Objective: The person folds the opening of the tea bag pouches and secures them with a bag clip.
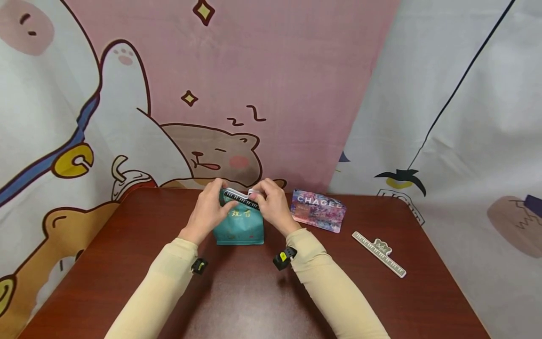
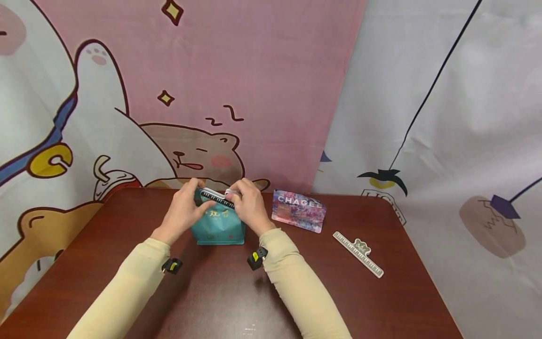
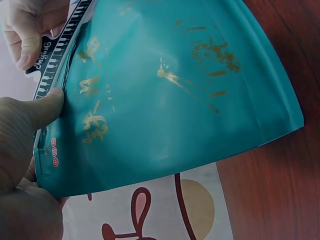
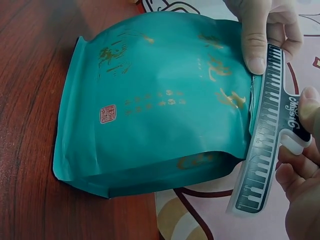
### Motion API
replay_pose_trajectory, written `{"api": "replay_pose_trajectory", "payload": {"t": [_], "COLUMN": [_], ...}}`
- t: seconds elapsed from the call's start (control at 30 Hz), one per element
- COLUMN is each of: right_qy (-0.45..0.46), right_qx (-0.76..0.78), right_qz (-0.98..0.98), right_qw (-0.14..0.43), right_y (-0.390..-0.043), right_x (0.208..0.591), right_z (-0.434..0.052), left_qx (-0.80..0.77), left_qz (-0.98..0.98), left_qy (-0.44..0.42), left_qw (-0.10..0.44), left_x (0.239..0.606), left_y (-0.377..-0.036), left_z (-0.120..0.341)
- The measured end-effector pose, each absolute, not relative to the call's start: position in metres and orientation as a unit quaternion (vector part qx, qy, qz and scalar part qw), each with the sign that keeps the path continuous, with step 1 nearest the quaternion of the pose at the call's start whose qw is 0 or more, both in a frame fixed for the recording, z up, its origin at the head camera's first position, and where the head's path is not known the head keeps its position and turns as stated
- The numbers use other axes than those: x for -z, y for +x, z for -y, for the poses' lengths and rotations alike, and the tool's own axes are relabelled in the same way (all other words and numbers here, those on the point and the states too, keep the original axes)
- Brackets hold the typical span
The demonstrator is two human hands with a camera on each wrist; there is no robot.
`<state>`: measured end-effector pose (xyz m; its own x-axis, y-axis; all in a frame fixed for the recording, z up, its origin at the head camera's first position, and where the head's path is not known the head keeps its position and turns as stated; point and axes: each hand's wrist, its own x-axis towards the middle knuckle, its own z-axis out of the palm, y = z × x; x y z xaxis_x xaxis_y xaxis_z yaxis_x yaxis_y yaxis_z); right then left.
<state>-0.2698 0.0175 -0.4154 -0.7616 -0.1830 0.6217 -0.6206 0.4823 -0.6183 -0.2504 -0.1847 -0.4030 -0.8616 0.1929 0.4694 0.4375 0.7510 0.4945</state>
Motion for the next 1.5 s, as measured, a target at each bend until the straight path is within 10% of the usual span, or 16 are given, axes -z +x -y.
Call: {"api": "replay_pose_trajectory", "payload": {"t": [1.5], "right_qy": [0.258], "right_qx": [-0.429], "right_qz": [0.829], "right_qw": [0.249], "right_y": [-0.2683], "right_x": [0.4144], "right_z": [-0.0160], "left_qx": [0.318], "left_qz": [0.910], "left_qy": [-0.164], "left_qw": [0.209], "left_x": [0.4027], "left_y": [-0.2487], "left_z": [0.1900]}}
